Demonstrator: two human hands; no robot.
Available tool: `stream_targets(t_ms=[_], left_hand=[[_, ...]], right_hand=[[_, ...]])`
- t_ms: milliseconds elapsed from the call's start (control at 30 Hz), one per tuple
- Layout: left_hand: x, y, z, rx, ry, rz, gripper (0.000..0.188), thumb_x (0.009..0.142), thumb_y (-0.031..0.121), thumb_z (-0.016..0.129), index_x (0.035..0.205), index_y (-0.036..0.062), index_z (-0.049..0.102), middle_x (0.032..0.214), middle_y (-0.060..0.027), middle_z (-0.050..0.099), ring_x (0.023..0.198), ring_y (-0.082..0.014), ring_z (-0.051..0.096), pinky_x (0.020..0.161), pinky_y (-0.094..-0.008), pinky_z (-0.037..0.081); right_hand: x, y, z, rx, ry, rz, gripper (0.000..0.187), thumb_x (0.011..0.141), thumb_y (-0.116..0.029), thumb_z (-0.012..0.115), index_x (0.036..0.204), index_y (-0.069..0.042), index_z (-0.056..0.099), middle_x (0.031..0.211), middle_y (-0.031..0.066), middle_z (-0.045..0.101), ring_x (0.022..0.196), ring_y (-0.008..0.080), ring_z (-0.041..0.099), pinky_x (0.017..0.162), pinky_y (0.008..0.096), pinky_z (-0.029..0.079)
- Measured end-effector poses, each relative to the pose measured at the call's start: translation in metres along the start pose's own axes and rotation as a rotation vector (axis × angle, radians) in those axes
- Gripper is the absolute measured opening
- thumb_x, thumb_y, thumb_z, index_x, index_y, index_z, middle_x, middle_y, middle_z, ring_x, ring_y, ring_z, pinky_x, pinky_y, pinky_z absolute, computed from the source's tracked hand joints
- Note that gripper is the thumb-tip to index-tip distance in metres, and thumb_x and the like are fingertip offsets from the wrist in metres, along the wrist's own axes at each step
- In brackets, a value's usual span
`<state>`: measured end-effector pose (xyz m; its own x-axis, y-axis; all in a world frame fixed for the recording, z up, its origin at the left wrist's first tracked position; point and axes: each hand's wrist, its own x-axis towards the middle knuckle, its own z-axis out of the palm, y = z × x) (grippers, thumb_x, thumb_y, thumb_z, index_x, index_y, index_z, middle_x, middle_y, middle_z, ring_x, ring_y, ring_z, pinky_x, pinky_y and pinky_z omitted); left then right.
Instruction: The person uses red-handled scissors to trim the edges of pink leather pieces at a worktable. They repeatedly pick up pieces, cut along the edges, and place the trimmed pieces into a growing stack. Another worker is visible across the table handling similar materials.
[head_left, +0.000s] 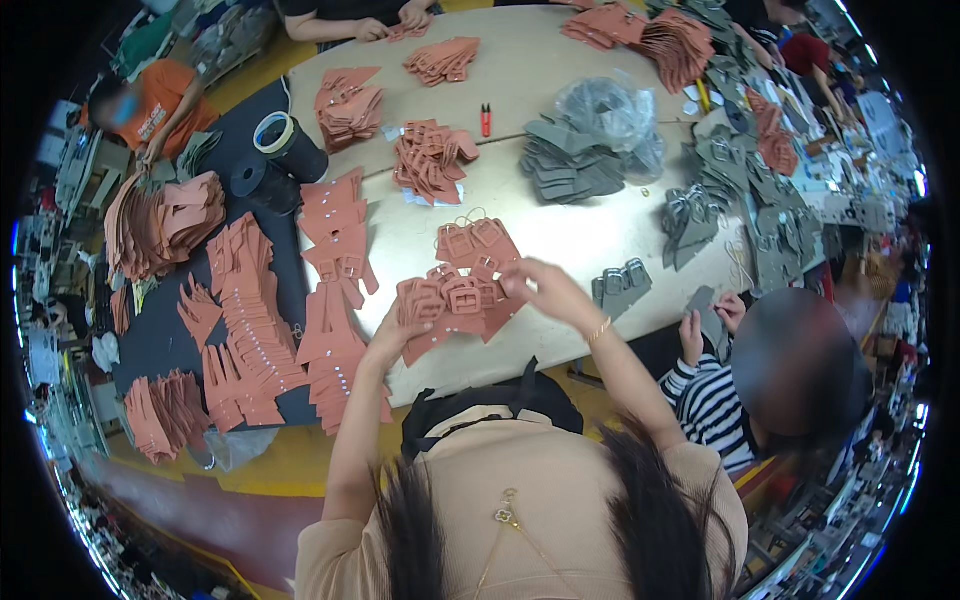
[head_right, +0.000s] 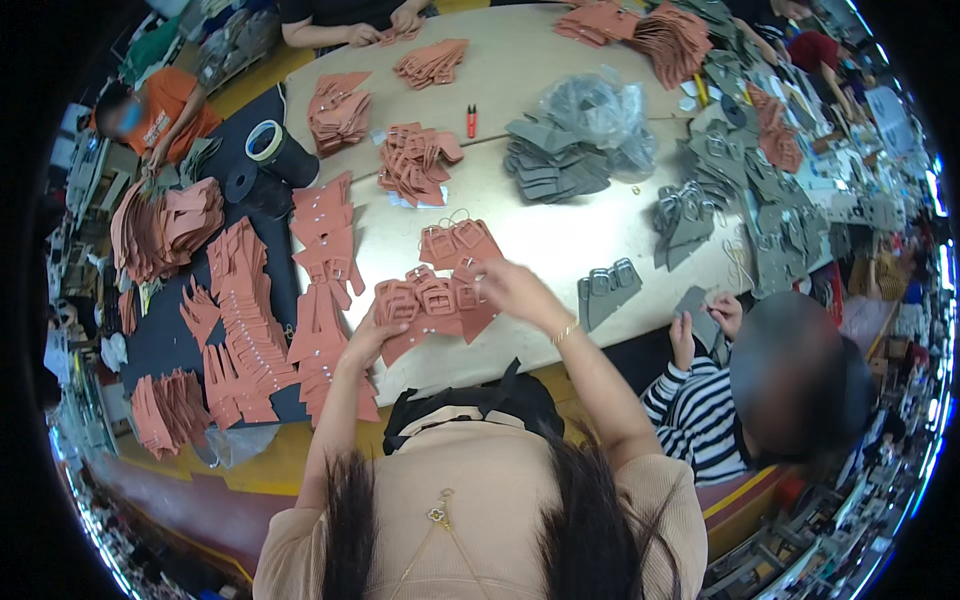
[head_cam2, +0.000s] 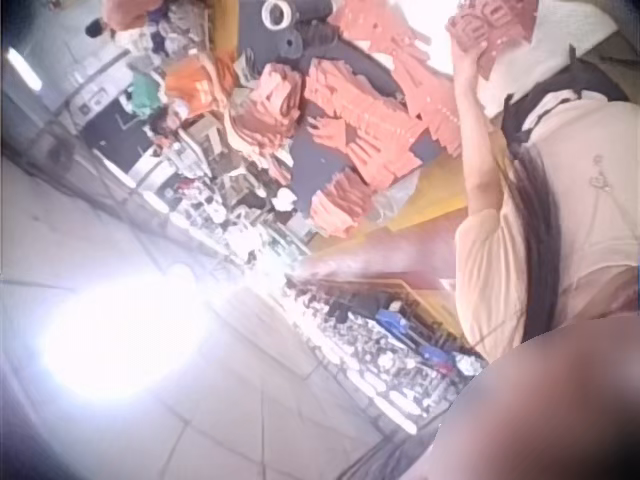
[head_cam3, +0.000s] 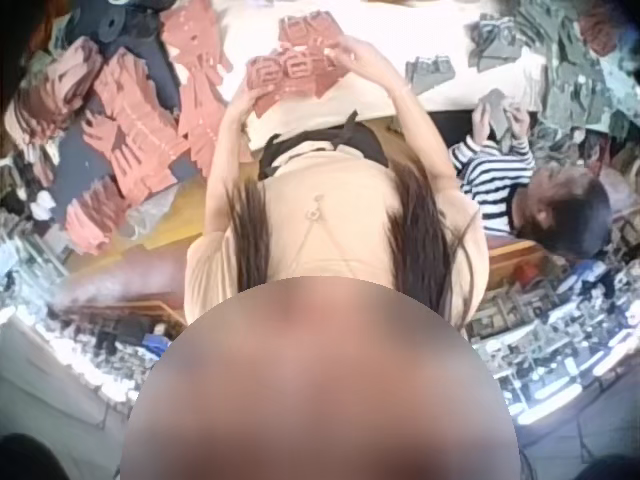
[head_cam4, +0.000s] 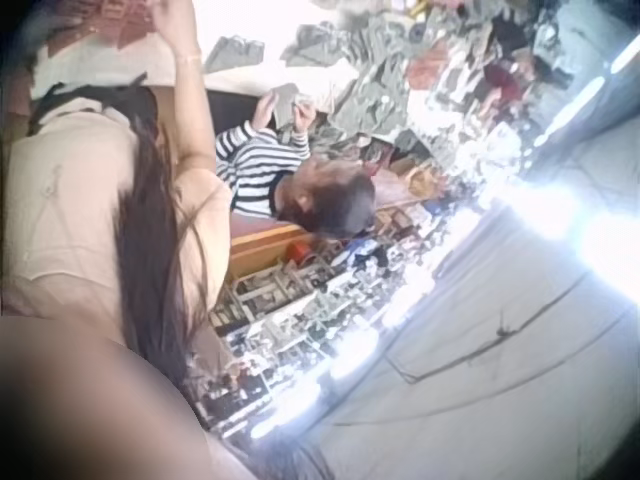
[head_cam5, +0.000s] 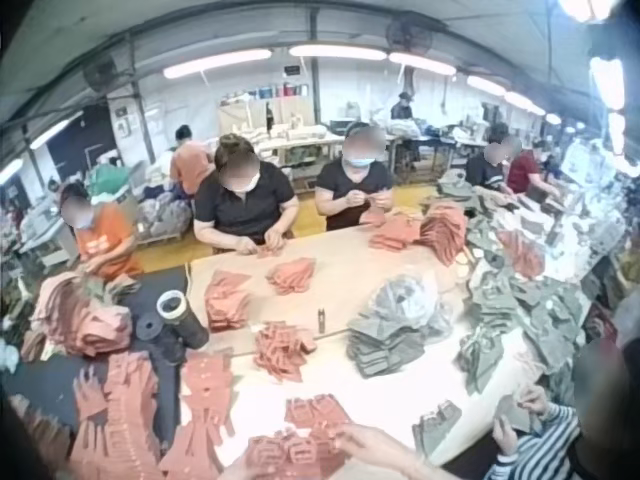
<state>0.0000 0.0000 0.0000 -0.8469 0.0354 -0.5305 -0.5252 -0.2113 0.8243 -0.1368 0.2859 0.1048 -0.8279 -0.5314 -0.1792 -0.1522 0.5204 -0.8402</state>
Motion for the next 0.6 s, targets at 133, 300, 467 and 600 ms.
stream_targets(t_ms=[133, 300, 467, 600], left_hand=[[0.045, -0.05, -0.051, 0.226, 0.268, -0.199, 0.036, 0.085, 0.003, 0.067, 0.115, 0.0001, 0.048, 0.104, -0.0122, 0.062, 0.093, -0.0173, 0.063, 0.082, -0.0276, 0.052], [0.046, -0.072, -0.069, 0.352, 0.372, -0.25, 0.055, 0.076, 0.017, 0.078, 0.119, 0.0011, 0.047, 0.098, -0.0162, 0.064, 0.086, -0.0213, 0.064, 0.072, -0.0322, 0.052], [0.021, -0.05, -0.039, 0.661, 0.558, -0.127, 0.059, 0.073, 0.018, 0.078, 0.122, 0.0052, 0.047, 0.107, -0.0177, 0.057, 0.098, -0.0312, 0.058, 0.086, -0.04, 0.046], [0.012, -0.037, -0.019, 1.043, 0.664, 0.06, 0.054, 0.073, 0.018, 0.076, 0.119, 0.0072, 0.05, 0.108, -0.0173, 0.052, 0.102, -0.0375, 0.05, 0.091, -0.0445, 0.04]], right_hand=[[0.099, 0.058, 0.008, -0.006, 0.104, -0.076, 0.019, 0.086, -0.016, 0.062, 0.099, -0.003, 0.067, 0.092, 0.014, 0.066, 0.078, 0.0249, 0.063, 0.073, 0.0334, 0.05], [0.259, 0.13, 0.012, -0.258, 0.237, -0.096, 0.025, 0.084, -0.027, 0.063, 0.096, -0.005, 0.069, 0.084, 0.0165, 0.069, 0.075, 0.033, 0.067, 0.068, 0.04, 0.052], [0.353, 0.168, 0.017, -0.518, 0.478, 0.05, 0.034, 0.083, -0.028, 0.064, 0.106, -0.004, 0.061, 0.098, 0.0234, 0.061, 0.094, 0.0401, 0.06, 0.083, 0.0461, 0.049], [0.375, 0.167, 0.025, -0.582, 0.544, 0.201, 0.044, 0.079, -0.029, 0.067, 0.11, -0.001, 0.053, 0.102, 0.027, 0.058, 0.09, 0.0433, 0.06, 0.083, 0.0479, 0.05]])
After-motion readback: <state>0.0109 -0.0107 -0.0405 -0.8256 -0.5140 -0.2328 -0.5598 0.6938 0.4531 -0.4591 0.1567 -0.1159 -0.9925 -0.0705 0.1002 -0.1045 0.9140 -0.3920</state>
